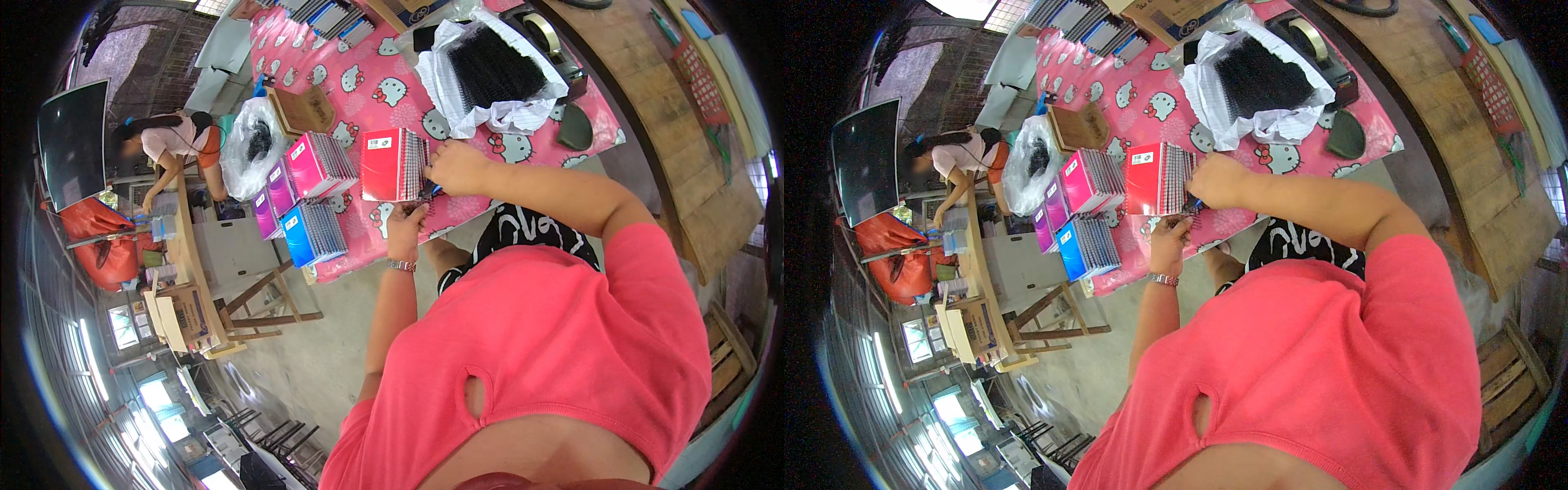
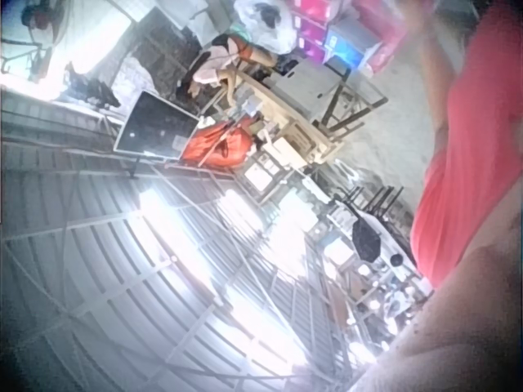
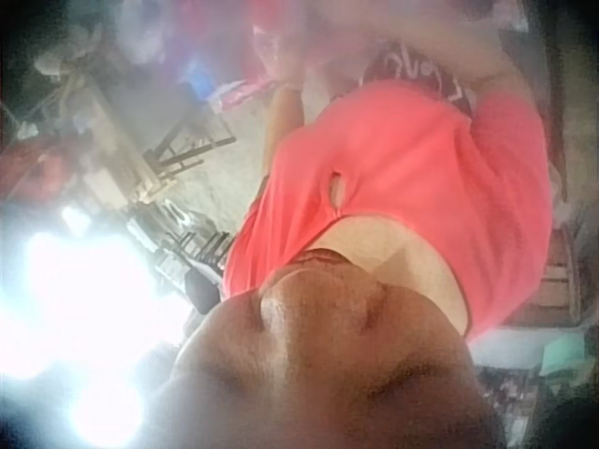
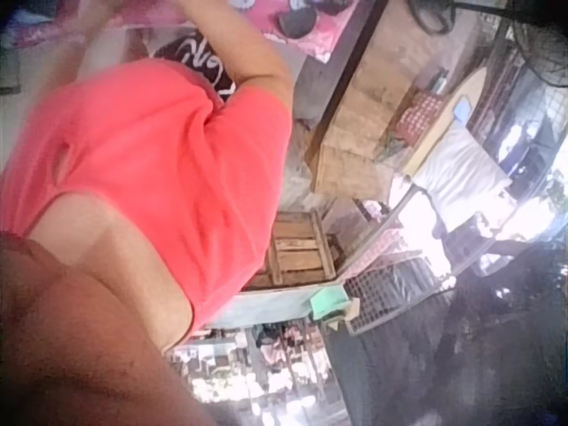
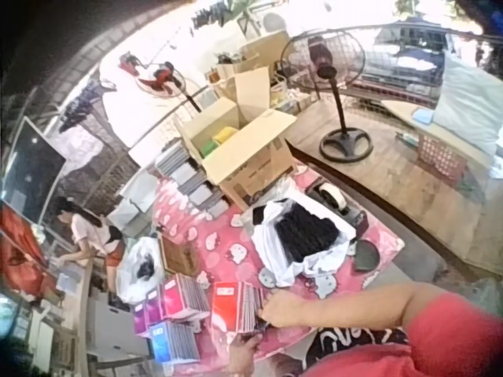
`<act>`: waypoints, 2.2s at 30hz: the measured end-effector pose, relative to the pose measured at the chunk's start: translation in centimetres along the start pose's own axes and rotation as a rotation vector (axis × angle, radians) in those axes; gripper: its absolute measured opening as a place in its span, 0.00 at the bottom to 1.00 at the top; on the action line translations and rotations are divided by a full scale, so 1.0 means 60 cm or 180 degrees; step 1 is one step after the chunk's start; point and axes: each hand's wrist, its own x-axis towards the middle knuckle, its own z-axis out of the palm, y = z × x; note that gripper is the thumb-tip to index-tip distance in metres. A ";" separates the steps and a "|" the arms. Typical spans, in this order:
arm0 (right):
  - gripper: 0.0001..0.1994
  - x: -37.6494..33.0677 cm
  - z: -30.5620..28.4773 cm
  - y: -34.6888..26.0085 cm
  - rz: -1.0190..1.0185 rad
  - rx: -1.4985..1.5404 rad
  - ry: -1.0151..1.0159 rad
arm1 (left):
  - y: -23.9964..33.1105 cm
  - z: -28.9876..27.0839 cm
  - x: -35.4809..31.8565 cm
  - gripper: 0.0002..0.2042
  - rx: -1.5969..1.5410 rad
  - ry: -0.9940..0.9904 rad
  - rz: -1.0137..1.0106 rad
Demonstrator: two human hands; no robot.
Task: The person assembles notebooks by manually threading spiral coils through the holes of paper stacks and covers, then uses pliers to cut or bend the wire ends before placing the notebooks into a cardboard box.
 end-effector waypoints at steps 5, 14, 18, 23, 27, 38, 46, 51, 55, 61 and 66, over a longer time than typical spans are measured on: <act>0.10 -0.006 -0.003 0.006 0.0464 0.0424 -0.0783 | -0.010 -0.011 0.001 0.08 -0.0203 0.0018 -0.0013; 0.08 -0.014 0.033 0.007 -0.0056 -0.0169 0.0341 | -0.015 0.008 0.007 0.08 -0.0512 0.0026 -0.0173; 0.07 -0.009 0.041 0.009 0.0084 0.0017 0.0069 | -0.022 0.009 0.012 0.08 -0.0221 0.0095 -0.0079; 0.07 -0.011 0.028 0.004 0.0337 0.0327 -0.0446 | -0.024 0.004 0.007 0.07 -0.0392 0.0030 -0.0077; 0.07 -0.023 0.043 0.023 0.0188 0.0190 0.0075 | -0.040 -0.012 0.009 0.06 -0.0765 0.0129 -0.0128; 0.07 -0.014 0.047 0.017 0.0357 0.0350 -0.0665 | -0.016 0.007 0.012 0.09 0.0093 0.0112 -0.0268; 0.08 -0.022 0.057 0.012 -0.0059 -0.0138 0.0521 | -0.040 0.010 0.023 0.11 0.0027 0.0207 -0.0127; 0.08 -0.012 0.035 -0.002 0.0314 0.0240 -0.0567 | -0.071 0.006 0.040 0.11 0.1688 0.0629 0.0869; 0.07 -0.020 0.030 0.001 0.0350 0.0266 -0.0583 | -0.064 0.005 0.031 0.11 0.1061 0.0488 0.0578; 0.09 -0.036 0.040 -0.002 0.0190 -0.0467 0.0098 | -0.051 0.011 0.014 0.11 0.0678 0.0431 0.0203; 0.08 -0.035 0.052 -0.007 0.0014 -0.0790 0.0504 | -0.060 0.016 0.017 0.14 0.1727 0.0630 0.0907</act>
